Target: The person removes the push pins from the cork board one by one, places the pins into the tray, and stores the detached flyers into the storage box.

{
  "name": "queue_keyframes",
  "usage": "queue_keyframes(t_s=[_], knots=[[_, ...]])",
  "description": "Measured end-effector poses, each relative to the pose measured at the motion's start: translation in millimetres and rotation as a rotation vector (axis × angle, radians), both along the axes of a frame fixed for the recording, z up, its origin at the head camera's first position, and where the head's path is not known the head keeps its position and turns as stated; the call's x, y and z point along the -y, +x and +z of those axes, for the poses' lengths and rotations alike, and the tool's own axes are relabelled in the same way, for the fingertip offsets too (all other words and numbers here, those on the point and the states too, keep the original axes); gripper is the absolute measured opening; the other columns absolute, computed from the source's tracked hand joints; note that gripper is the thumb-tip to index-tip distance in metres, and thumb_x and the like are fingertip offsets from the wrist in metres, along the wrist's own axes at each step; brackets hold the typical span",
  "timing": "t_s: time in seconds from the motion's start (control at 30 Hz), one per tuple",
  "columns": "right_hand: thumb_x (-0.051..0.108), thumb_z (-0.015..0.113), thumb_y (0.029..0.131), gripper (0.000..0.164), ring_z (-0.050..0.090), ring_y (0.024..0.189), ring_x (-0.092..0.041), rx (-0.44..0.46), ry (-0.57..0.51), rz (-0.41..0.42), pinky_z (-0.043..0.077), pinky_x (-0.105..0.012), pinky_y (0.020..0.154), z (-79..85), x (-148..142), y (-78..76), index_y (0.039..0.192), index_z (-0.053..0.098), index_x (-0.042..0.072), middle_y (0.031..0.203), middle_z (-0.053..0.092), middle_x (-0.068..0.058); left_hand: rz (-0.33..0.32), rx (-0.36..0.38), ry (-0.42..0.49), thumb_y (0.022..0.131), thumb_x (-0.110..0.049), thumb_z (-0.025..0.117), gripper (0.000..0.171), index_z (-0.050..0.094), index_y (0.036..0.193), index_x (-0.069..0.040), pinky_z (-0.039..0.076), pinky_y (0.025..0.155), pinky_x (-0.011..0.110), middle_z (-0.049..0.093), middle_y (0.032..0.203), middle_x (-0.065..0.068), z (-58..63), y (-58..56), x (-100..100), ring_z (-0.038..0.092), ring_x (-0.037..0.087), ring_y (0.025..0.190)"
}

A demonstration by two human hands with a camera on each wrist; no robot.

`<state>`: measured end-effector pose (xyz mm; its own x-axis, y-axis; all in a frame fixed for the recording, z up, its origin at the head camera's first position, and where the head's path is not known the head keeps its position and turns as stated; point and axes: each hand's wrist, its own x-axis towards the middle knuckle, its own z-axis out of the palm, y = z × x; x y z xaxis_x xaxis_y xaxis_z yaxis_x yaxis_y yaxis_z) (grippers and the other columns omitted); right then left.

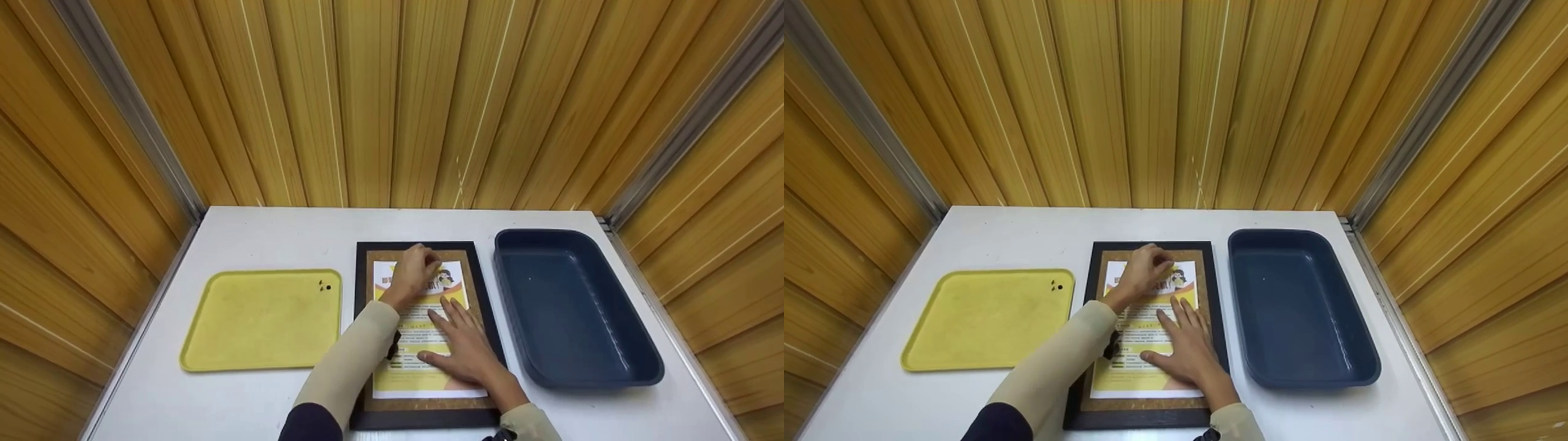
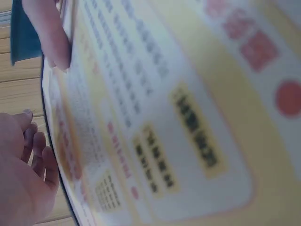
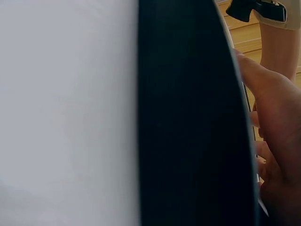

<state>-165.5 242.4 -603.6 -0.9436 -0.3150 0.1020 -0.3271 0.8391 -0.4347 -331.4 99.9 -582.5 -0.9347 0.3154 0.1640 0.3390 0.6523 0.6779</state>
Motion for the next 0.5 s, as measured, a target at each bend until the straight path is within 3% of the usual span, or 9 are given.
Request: queue_keyframes(t_s=[0.27, 0.5], knots=[[0.077, 0.066, 0.088, 0.094, 0.018, 0.160, -0.041, 0.005, 0.011, -0.006, 0.015, -0.065, 0.125, -0.9, 0, 0.6, 0.160, 0.048, 0.019, 0.174, 0.024, -0.012, 0.008, -0.042, 0.113, 0.103, -0.022, 0.073, 0.012, 0.080, 0.109, -0.015, 0.054, 0.083, 0.022, 0.066, 0.102, -0.005, 23.5, 6.3, 14, 0.063, 0.007, 0.093], [0.078, 0.065, 0.088, 0.095, 0.018, 0.160, -0.041, 0.011, 0.018, -0.013, 0.014, -0.065, 0.124, -1.9, 0, -0.5, 0.161, 0.048, 0.019, 0.174, 0.023, -0.012, -0.018, -0.082, 0.207, 0.104, -0.025, 0.071, 0.013, 0.079, 0.109, -0.016, 0.054, 0.082, 0.022, 0.069, 0.103, -0.006, 47.6, 17.2, 38, 0.064, 0.007, 0.092]])
